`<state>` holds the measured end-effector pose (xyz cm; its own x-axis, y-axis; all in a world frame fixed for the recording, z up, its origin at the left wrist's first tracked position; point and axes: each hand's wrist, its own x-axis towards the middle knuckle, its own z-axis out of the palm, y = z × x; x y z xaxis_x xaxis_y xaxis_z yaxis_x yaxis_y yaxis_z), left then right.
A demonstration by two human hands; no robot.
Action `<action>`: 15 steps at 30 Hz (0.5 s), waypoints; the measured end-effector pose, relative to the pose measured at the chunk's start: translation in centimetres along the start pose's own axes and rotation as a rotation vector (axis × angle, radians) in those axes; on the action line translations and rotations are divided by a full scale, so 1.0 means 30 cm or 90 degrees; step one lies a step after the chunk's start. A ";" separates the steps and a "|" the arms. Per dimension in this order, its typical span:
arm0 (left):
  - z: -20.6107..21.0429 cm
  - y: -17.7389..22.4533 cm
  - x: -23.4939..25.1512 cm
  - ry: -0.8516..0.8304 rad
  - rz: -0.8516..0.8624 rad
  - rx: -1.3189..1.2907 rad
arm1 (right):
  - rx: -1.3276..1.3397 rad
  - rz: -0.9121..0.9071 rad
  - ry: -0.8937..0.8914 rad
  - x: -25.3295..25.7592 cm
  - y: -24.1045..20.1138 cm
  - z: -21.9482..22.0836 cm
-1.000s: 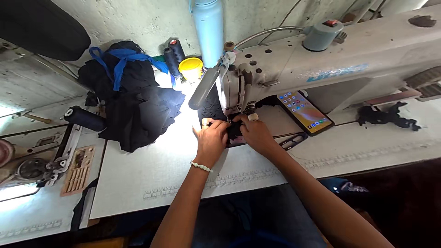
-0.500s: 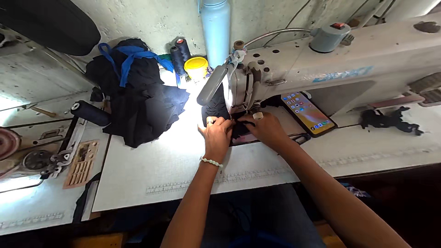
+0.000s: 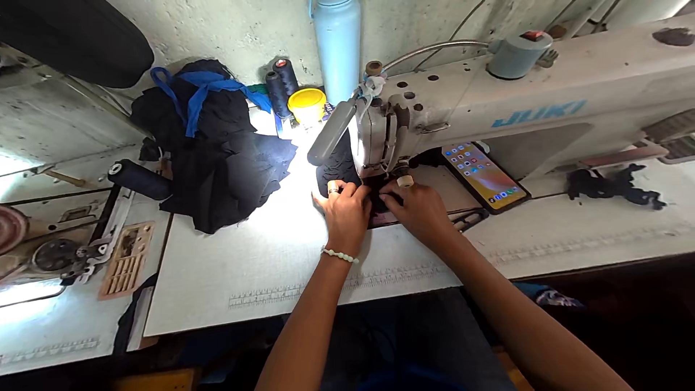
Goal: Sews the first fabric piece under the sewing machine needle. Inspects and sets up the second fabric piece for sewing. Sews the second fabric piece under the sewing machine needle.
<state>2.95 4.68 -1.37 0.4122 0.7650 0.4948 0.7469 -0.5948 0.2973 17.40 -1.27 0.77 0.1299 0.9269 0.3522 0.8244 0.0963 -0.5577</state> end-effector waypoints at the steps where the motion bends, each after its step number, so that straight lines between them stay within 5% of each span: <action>1: -0.005 -0.011 -0.006 -0.002 0.010 -0.010 | -0.013 -0.011 -0.004 -0.025 -0.003 0.008; 15: -0.041 -0.101 -0.036 -0.056 0.102 -0.096 | -0.140 -0.178 0.130 -0.165 -0.007 0.095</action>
<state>-0.41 5.35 -1.82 0.5679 0.6723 0.4748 0.5842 -0.7356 0.3429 15.01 -4.86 -3.00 -0.0275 0.7829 0.6215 0.9387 0.2340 -0.2532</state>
